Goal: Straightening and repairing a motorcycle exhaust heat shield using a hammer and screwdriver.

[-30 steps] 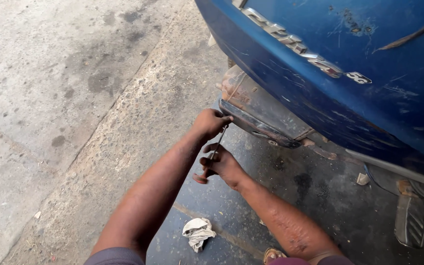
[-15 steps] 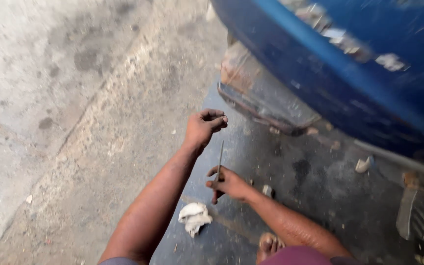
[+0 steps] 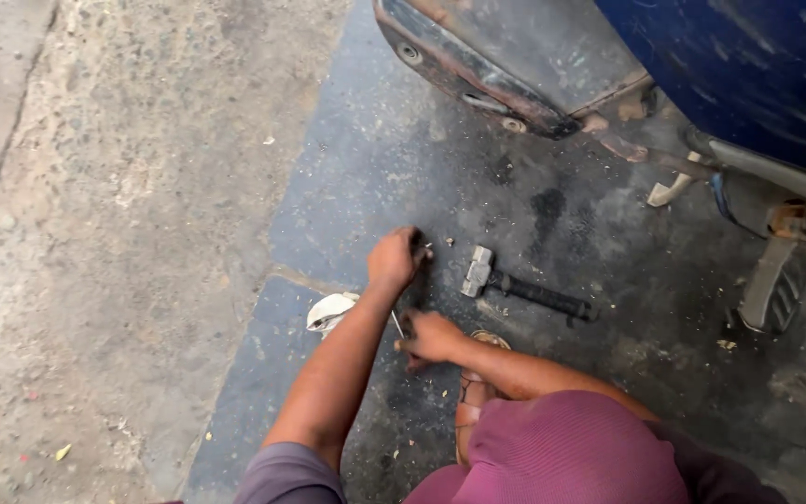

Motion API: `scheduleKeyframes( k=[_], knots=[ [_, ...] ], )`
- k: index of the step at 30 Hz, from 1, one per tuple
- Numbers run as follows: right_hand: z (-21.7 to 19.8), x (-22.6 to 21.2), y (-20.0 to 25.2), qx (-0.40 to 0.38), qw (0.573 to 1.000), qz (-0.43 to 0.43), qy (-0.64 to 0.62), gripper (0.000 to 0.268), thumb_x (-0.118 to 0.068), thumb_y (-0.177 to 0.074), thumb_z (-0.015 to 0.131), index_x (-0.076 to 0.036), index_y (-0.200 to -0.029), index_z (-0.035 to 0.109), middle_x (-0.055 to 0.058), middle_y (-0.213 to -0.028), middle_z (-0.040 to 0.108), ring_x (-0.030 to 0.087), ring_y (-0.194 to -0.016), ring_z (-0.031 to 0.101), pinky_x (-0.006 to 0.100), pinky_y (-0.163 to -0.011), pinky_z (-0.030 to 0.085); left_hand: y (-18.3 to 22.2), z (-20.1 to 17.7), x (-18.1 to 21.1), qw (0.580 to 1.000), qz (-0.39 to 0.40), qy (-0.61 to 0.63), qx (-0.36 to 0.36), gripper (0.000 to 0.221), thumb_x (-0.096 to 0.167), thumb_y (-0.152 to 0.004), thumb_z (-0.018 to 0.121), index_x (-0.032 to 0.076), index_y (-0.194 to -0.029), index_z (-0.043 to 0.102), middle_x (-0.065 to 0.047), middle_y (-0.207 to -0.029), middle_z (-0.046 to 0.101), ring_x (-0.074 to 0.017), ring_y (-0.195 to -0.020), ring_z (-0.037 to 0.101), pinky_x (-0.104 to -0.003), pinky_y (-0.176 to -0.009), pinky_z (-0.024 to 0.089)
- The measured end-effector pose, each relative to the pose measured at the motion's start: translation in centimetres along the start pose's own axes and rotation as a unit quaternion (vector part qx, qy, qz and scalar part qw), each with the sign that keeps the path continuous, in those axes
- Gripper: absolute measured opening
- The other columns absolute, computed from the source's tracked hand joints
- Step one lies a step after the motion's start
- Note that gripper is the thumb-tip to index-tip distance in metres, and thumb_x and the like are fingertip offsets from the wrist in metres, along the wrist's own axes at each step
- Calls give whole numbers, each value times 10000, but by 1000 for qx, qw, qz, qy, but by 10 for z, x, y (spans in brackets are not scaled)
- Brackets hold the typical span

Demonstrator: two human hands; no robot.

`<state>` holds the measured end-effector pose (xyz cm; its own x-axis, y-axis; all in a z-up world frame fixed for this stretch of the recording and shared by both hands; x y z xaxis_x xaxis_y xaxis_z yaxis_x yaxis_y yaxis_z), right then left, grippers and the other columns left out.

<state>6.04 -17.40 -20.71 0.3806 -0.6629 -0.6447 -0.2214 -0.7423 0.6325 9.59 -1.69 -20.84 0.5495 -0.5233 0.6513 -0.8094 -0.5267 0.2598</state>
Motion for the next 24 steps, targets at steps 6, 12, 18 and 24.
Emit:
scheduleKeyframes(
  k=[6,12,18,24],
  knots=[
    [-160,-8,38,414,895,-125,-111,289,-181,-991,701,-36,-1221,602,122,-1136,674,241,-1036,678,378,-916,547,-38,-70,-3,971,-112,161,135,451,462,-936,702,76,-1169,698,-186,-1133,745,-343,-1068,708,-448,-917,550],
    [-292,-61,94,645,747,-159,-40,549,-33,-977,796,-64,-1440,503,120,-1413,456,225,-1297,525,328,-942,543,-95,-179,115,888,-11,443,123,854,581,-925,642,58,-1537,355,-204,-1489,504,-309,-1279,600,-470,-923,602],
    [-303,-46,85,626,747,-204,-91,454,46,-982,792,-61,-1364,570,114,-1417,453,209,-1287,572,317,-963,596,-118,-190,164,858,-35,504,92,869,449,-861,758,-38,-1471,374,-232,-1379,551,-329,-1183,664,-477,-850,677],
    [-311,-41,92,592,767,-228,-96,354,49,-963,811,-43,-1243,614,99,-1368,475,196,-1202,617,337,-1025,582,-113,-185,161,818,-6,567,92,785,307,-883,749,-30,-1490,384,-205,-1331,605,-323,-1149,704,-455,-874,688]
  ],
)
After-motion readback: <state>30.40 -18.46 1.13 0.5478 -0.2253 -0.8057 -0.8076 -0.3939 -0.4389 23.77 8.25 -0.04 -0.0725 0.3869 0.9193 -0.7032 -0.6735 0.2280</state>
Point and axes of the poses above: each hand's wrist, its own y-axis away from the middle knuckle, its own z-axis out of the palm, x = y × z, the point moved 6 cm from there along -y, towards the middle knuckle
